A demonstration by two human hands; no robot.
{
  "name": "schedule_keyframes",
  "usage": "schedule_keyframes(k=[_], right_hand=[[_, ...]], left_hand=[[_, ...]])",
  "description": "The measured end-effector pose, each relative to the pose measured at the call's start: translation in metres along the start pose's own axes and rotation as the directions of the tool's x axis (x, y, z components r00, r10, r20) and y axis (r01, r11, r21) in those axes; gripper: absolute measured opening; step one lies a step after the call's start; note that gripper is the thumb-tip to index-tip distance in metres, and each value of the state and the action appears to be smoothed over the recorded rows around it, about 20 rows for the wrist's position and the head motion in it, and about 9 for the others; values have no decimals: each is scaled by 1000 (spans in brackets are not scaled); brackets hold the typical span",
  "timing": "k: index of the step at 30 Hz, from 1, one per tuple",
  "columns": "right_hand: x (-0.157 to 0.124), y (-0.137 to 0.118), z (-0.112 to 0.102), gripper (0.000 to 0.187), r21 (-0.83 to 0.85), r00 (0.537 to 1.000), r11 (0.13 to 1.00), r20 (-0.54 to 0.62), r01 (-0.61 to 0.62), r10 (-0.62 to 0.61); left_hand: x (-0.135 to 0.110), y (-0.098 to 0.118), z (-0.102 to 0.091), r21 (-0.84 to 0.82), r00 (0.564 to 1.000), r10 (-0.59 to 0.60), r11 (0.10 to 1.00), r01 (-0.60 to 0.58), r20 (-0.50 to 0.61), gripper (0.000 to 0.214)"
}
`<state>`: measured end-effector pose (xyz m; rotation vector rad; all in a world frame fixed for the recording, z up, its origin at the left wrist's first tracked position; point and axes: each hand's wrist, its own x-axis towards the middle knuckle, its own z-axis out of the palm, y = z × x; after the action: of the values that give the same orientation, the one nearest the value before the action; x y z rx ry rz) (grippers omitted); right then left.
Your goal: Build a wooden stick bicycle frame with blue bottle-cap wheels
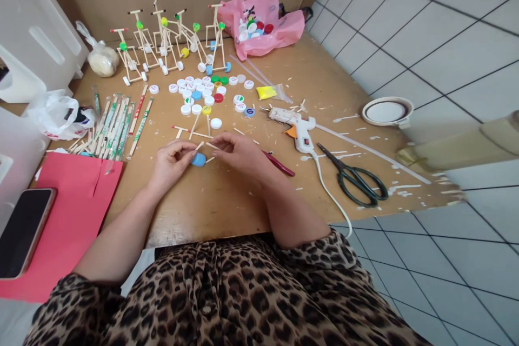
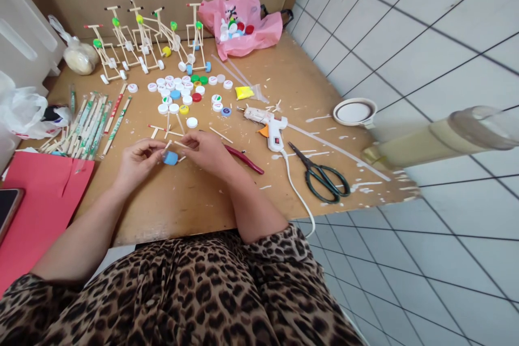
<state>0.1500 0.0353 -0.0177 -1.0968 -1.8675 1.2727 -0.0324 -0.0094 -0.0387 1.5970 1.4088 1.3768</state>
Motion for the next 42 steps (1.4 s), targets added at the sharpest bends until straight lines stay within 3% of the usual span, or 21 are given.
schedule_keyframes(k=[6,29,42], right_hand=[[1,-3,-8,5,-73,998,995,-8,-63,63],[0,-2,-4,13,-29,1000,999,23,18,-17],[0,-2,-4,13,25,999,1000,43,-1,0]], left_hand=[[0,1,0,-97,991,-135,986,133,-10,13],[1,-1,2,-152,993,-112,982,115,33,11],[2,-1,1,-197,981,-188,962,191,37,17]])
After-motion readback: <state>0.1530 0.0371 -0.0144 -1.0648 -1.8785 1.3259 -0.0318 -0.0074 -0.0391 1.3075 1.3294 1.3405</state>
